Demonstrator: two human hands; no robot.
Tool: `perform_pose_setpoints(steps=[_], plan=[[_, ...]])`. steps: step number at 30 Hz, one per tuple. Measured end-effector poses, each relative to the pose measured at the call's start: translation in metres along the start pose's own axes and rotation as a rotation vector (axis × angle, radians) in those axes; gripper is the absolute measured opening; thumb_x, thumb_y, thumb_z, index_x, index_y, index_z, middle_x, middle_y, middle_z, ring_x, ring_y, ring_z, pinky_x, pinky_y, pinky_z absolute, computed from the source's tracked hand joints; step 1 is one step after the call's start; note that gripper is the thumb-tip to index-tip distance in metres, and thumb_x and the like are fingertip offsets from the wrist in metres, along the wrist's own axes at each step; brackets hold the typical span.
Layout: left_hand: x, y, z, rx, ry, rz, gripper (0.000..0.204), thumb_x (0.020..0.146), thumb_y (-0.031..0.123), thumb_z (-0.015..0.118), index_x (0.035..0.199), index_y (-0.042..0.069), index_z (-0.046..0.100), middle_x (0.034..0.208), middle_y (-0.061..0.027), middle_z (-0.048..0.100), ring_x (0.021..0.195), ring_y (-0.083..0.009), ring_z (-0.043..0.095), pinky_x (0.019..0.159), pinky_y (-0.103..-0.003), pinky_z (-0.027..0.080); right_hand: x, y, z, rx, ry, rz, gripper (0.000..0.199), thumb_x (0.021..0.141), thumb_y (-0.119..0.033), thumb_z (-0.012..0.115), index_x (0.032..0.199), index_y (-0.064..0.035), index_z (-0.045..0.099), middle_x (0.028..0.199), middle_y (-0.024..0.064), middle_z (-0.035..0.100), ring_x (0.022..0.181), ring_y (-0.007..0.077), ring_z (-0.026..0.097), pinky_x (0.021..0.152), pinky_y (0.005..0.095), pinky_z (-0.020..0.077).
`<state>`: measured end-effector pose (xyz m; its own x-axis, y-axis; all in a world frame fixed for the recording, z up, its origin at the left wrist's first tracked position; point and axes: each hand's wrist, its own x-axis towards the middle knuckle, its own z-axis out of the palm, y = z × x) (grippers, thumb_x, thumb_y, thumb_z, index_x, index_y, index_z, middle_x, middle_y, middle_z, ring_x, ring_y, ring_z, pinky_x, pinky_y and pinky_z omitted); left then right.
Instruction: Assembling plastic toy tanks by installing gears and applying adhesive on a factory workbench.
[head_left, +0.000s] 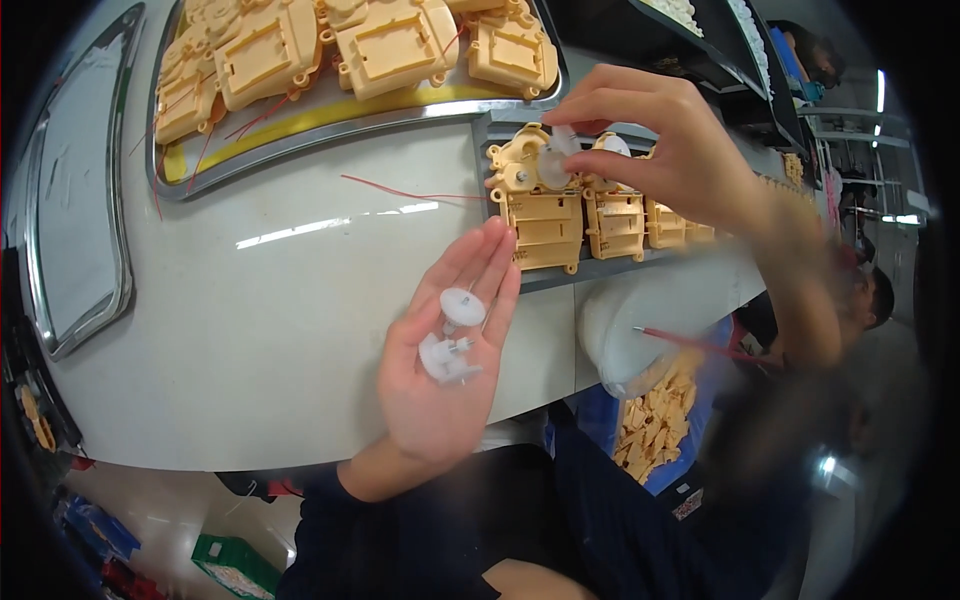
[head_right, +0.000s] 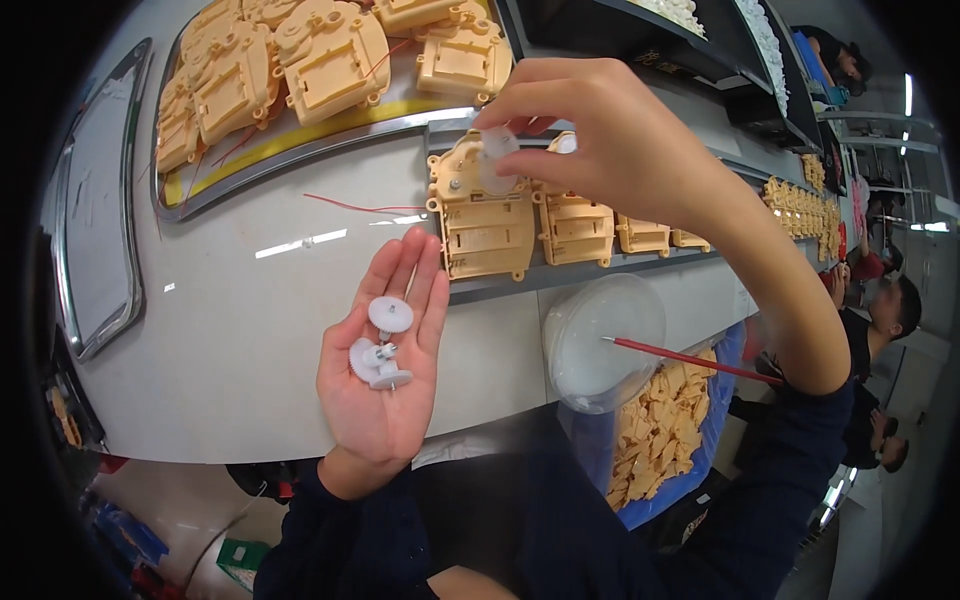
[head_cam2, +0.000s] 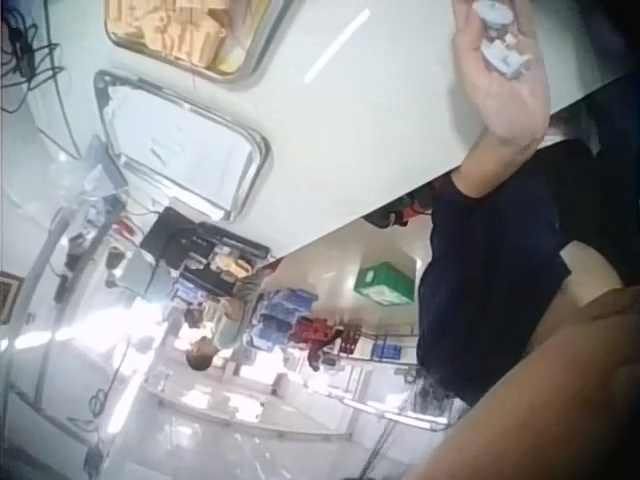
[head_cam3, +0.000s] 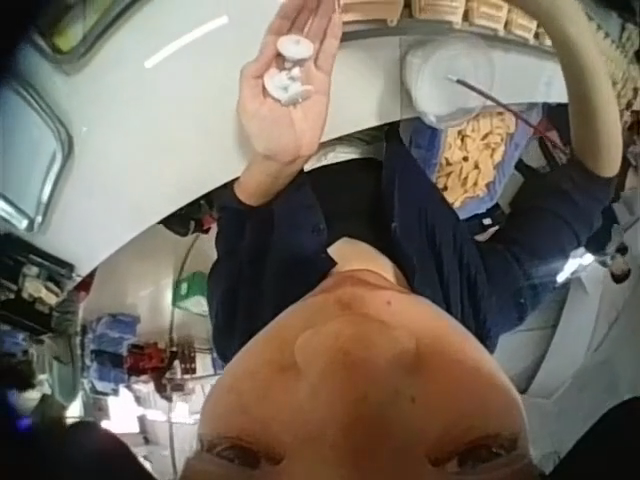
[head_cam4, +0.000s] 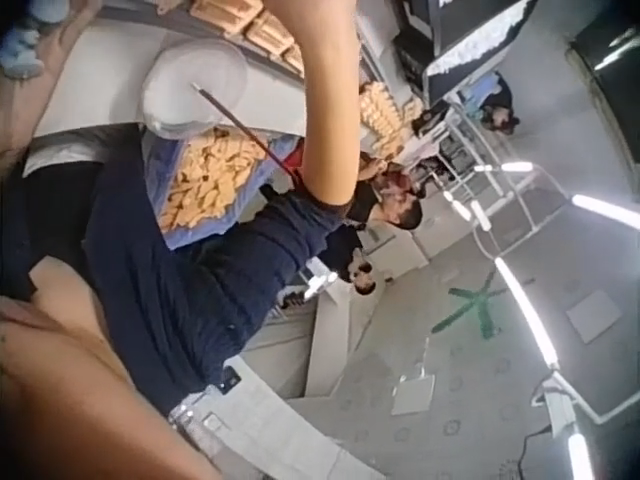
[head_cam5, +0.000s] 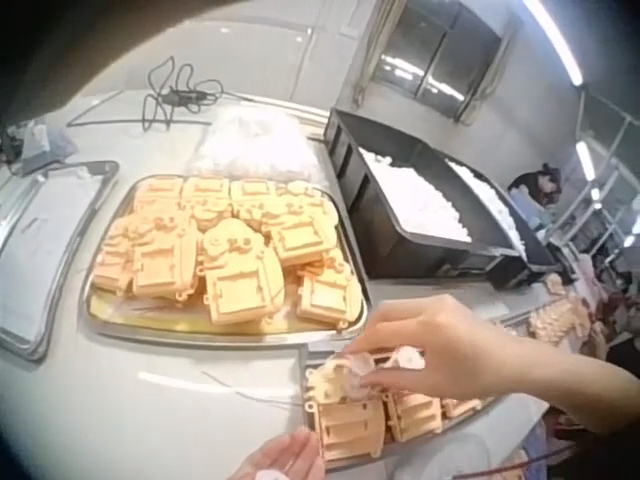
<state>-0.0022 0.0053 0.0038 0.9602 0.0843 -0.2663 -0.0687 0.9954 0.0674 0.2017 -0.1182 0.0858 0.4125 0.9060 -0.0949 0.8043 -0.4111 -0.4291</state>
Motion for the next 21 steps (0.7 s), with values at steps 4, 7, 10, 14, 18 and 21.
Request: perform_pose_setpoints(steps=[4,7,10,14,18,21], plan=[[-0.001,0.002,-0.001,0.005,0.009,0.004,0.052,0.090,0.018,0.035,0.135,-0.007,0.032,0.145,-0.0198,0.029,0.138,-0.0301,0.022,0.116,-0.040,0.015,0.011,0.005,0.010,0.021,0.008,-0.087,0.030,0.075,-0.011,0.073,0.102,-0.0018,0.065,0.092,0.0087,0.062,0.082,0.0225,0.061,0.073,0.0292,0.0497],[-0.001,0.002,0.000,-0.007,0.013,0.009,0.051,0.089,0.014,0.036,0.135,-0.006,0.032,0.145,-0.0205,0.028,0.138,-0.0316,0.023,0.116,-0.041,0.018,0.015,0.003,0.009,0.043,-0.054,-0.058,0.031,0.073,-0.011,0.073,0.102,-0.0020,0.066,0.092,0.0089,0.062,0.083,0.0227,0.061,0.072,0.0295,0.0501],[0.000,0.002,0.000,0.017,0.020,0.004,0.050,0.089,0.014,0.036,0.135,-0.006,0.033,0.144,-0.0199,0.029,0.137,-0.0317,0.023,0.116,-0.041,0.018,0.016,0.003,0.009,-0.008,-0.061,-0.077,0.030,0.072,-0.008,0.073,0.100,-0.0021,0.066,0.090,0.0085,0.062,0.082,0.0225,0.062,0.072,0.0302,0.0504],[0.000,0.002,0.000,0.021,0.018,0.004,0.050,0.089,0.015,0.036,0.135,-0.005,0.033,0.144,-0.0194,0.030,0.137,-0.0317,0.024,0.116,-0.041,0.018,0.018,0.002,0.013,-0.009,-0.047,-0.085,0.027,0.071,-0.004,0.072,0.097,-0.0006,0.067,0.090,0.0082,0.062,0.080,0.0221,0.062,0.070,0.0299,0.0514],[-0.001,0.003,-0.001,0.011,0.020,0.003,0.050,0.089,0.015,0.036,0.135,-0.005,0.034,0.144,-0.0194,0.030,0.137,-0.0316,0.024,0.116,-0.041,0.019,0.019,0.003,0.019,0.004,-0.016,-0.110,0.025,0.071,-0.001,0.071,0.096,0.0009,0.067,0.090,0.0081,0.061,0.078,0.0215,0.062,0.069,0.0285,0.0521],[-0.001,0.002,-0.002,0.003,0.020,-0.002,0.050,0.089,0.015,0.036,0.135,-0.006,0.034,0.145,-0.0195,0.029,0.137,-0.0316,0.024,0.116,-0.041,0.018,0.016,0.001,0.016,-0.072,-0.022,-0.108,0.024,0.071,-0.001,0.071,0.094,0.0010,0.066,0.090,0.0082,0.061,0.079,0.0211,0.063,0.068,0.0281,0.0521]])
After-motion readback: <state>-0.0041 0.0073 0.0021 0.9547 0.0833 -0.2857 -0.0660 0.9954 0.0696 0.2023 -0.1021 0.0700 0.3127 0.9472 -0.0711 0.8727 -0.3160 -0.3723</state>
